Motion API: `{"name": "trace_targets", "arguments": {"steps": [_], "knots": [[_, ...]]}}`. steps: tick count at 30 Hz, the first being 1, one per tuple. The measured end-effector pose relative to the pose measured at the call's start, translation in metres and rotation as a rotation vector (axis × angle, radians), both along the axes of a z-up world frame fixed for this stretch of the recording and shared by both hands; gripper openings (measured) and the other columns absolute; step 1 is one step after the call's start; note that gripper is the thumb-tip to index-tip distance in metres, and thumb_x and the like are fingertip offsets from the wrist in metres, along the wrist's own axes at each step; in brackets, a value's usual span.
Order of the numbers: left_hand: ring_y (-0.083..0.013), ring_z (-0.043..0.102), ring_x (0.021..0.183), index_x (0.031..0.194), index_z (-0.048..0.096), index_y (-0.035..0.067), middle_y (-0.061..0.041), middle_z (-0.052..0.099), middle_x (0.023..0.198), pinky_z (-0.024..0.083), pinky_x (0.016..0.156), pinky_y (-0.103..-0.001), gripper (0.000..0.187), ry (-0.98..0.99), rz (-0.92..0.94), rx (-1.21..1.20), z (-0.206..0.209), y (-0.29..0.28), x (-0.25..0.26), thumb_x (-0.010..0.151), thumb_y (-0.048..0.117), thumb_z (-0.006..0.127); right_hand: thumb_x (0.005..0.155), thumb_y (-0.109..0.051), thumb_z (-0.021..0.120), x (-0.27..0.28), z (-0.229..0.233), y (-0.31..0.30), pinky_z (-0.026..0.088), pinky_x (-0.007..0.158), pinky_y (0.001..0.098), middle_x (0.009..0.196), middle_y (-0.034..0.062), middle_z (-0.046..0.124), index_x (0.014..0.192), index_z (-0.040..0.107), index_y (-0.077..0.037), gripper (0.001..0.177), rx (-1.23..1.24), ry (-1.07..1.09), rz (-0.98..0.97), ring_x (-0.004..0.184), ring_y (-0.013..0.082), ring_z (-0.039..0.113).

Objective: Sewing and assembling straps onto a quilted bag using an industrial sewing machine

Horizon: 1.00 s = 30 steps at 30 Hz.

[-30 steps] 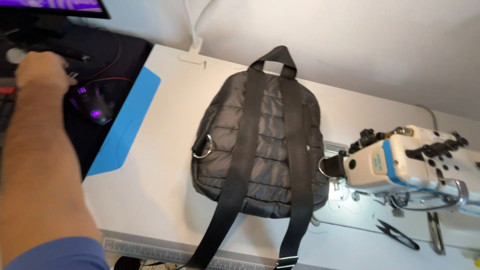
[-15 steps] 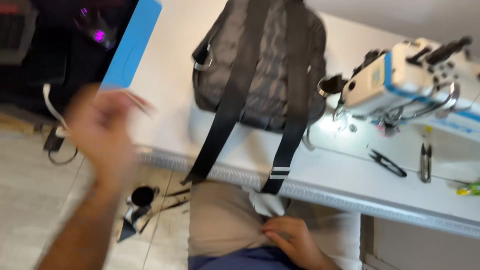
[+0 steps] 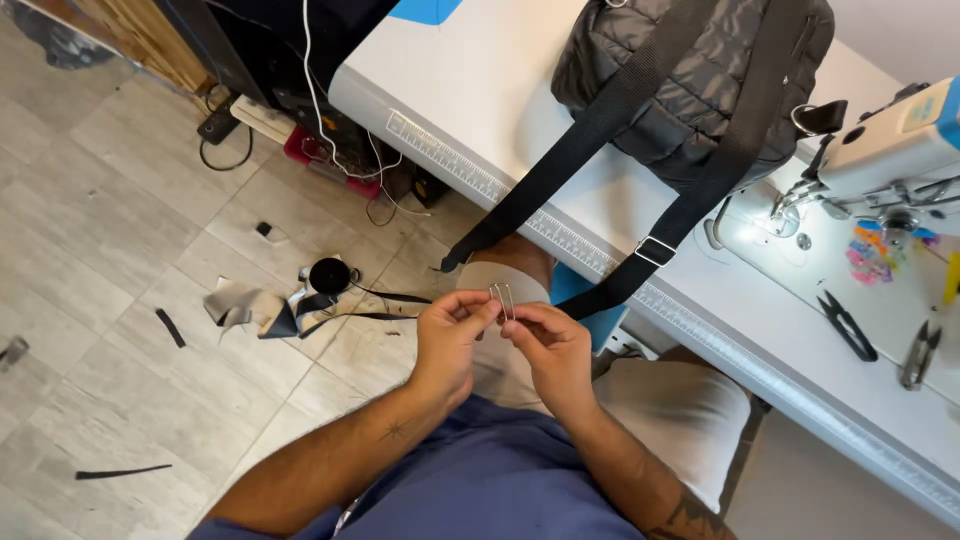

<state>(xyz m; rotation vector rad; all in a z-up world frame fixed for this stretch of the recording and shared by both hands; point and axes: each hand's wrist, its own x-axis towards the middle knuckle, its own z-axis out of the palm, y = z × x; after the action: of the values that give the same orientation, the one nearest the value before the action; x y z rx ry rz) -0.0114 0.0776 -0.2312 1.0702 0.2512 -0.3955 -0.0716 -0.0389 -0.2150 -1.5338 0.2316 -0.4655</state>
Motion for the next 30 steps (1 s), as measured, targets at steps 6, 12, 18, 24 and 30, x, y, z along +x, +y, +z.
{"name": "trace_targets", "arguments": {"steps": [6, 12, 18, 24, 30], "knots": [[-0.005, 0.059, 0.068, 0.095, 0.076, 0.001, -0.002, 0.069, 0.074, 0.042, 0.06, -0.017, 0.019, -0.027, -0.037, 0.004, 0.018, -0.005, -0.012, 0.079, 0.001, 0.086, 0.085, 0.011, 0.075, -0.011, 0.002, -0.005, 0.056, 0.058, 0.0272, 0.089, 0.0177, 0.075, 0.096, 0.076, 0.009, 0.011, 0.107, 0.027, -0.104, 0.067, 0.0218, 0.072], [-0.0055, 0.062, 0.068, 0.095, 0.077, 0.001, -0.004, 0.072, 0.074, 0.047, 0.063, -0.017, 0.022, -0.041, -0.045, -0.023, 0.017, -0.004, -0.018, 0.076, 0.002, 0.089, 0.088, 0.011, 0.072, -0.018, 0.002, -0.008, 0.055, 0.058, 0.0273, 0.088, 0.0189, 0.074, 0.098, 0.075, 0.01, 0.01, 0.156, 0.04, -0.101, 0.067, 0.0221, 0.07], [-0.0063, 0.061, 0.077, 0.094, 0.077, 0.007, -0.001, 0.072, 0.081, 0.049, 0.069, -0.019, 0.013, -0.128, -0.037, 0.032, -0.017, -0.011, 0.017, 0.085, 0.01, 0.085, 0.083, 0.012, 0.078, -0.014, -0.004, -0.016, 0.055, 0.058, 0.0268, 0.084, 0.0182, 0.072, 0.098, 0.075, 0.012, 0.015, 0.156, 0.005, -0.093, 0.067, 0.0195, 0.067], [-0.0485, 0.04, 0.144, 0.15, 0.046, -0.004, -0.032, 0.048, 0.15, 0.036, 0.117, -0.058, 0.072, -0.513, -0.315, 0.377, -0.108, -0.003, 0.127, 0.089, 0.013, 0.079, 0.085, 0.013, 0.074, -0.016, -0.001, -0.029, 0.055, 0.057, 0.0285, 0.081, 0.0171, 0.069, 0.099, 0.074, 0.011, 0.015, 0.324, -0.002, -0.161, 0.064, 0.0184, 0.063], [-0.0284, 0.068, 0.118, 0.116, 0.076, 0.006, -0.012, 0.075, 0.113, 0.051, 0.103, -0.039, 0.028, -0.616, -0.541, 0.644, -0.128, 0.025, 0.128, 0.09, 0.015, 0.081, 0.082, 0.013, 0.077, -0.027, 0.016, -0.033, 0.058, 0.061, 0.0312, 0.083, 0.0167, 0.07, 0.094, 0.073, 0.008, 0.013, 0.348, 0.003, -0.153, 0.067, 0.0211, 0.066]]}}
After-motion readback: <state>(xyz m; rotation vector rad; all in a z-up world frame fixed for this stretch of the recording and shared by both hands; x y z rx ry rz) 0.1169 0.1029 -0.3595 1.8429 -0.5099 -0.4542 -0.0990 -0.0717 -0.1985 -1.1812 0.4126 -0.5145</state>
